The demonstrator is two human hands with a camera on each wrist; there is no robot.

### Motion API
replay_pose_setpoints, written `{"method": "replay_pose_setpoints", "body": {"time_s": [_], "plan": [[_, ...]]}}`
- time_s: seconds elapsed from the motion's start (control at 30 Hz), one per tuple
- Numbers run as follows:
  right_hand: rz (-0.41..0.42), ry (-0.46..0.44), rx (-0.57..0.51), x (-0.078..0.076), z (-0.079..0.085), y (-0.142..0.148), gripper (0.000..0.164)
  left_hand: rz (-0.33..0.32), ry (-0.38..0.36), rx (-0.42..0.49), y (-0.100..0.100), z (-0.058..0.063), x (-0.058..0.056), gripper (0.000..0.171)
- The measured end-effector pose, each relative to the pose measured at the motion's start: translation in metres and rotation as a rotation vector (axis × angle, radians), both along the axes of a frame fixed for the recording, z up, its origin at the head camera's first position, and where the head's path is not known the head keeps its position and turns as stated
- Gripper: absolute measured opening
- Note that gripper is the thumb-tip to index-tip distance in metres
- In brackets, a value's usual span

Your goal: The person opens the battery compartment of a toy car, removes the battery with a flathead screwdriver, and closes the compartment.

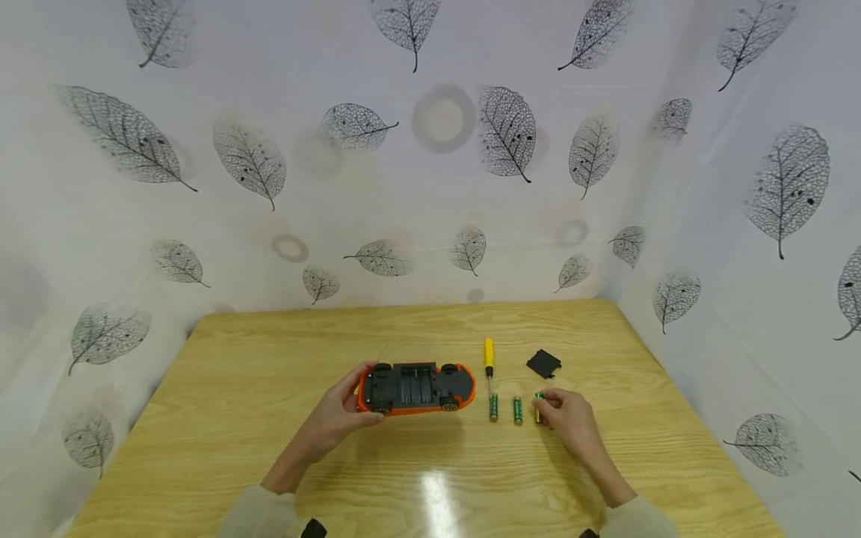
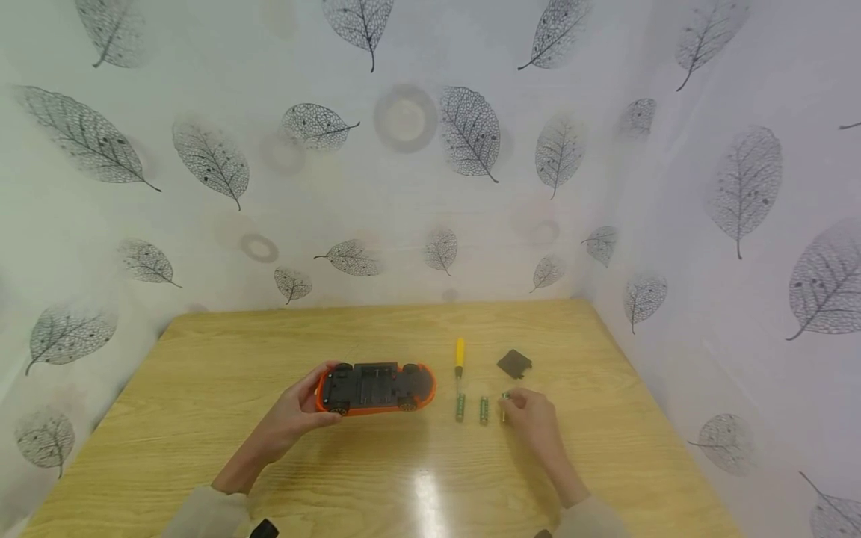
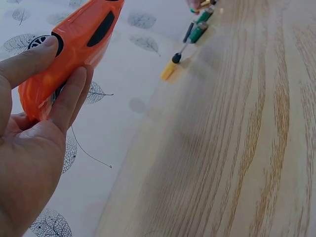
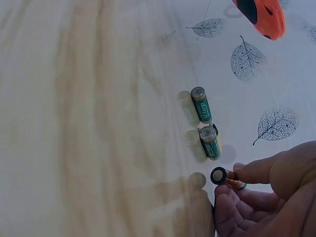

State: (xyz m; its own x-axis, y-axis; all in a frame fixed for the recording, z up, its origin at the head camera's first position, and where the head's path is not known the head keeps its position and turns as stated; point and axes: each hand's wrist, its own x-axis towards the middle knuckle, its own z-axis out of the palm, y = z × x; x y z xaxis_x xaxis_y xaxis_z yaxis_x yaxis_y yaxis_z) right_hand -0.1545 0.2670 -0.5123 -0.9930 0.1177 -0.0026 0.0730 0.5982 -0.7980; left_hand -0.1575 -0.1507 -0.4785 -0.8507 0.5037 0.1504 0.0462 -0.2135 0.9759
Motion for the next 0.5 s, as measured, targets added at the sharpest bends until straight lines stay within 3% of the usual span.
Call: {"method": "replay_pose_setpoints", "body": {"time_s": [0.5], "plan": [[-0.008, -0.002, 0.105, -0.0024, 0.0052, -0.0058, 0.027, -0.004, 0.001, 0.016, 0.0009, 0.0004, 0.0005, 0.093]]}}
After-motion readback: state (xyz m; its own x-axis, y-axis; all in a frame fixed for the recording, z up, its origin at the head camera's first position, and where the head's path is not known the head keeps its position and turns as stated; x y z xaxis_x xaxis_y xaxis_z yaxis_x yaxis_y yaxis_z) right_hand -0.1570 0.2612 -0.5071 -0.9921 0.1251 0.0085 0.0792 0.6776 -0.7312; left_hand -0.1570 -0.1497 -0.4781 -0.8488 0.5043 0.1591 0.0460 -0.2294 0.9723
